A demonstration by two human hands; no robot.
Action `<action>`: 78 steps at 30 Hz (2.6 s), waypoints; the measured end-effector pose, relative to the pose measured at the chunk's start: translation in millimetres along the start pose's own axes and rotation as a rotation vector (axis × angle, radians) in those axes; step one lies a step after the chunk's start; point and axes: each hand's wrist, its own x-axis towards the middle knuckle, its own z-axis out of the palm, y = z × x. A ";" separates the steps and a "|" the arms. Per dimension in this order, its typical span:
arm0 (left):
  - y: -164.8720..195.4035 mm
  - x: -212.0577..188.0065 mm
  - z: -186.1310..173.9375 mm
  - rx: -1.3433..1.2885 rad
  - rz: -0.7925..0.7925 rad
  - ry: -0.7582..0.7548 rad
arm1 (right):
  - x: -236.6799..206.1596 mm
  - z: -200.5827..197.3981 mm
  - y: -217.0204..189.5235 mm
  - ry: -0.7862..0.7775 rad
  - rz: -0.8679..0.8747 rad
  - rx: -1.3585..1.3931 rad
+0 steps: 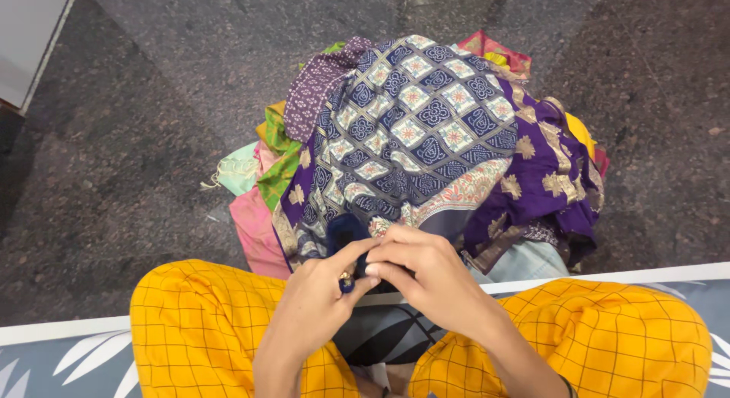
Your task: The person sits cross-legged on a mat and folds a patterned purple and blue fabric by hand. They smooth and align the edges, then roll the fabric into a compact bundle.
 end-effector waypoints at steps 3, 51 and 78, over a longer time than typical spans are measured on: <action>-1.7 1.5 0.2 0.054 -0.079 -0.105 | -2.7 -8.2 -0.9 -0.067 -0.118 -0.073; -39.0 -17.6 -17.2 0.281 0.146 0.900 | -8.1 -105.9 123.9 0.834 -0.084 0.461; -8.7 -11.9 3.8 0.206 0.174 0.906 | -6.5 32.0 68.3 0.068 0.161 0.045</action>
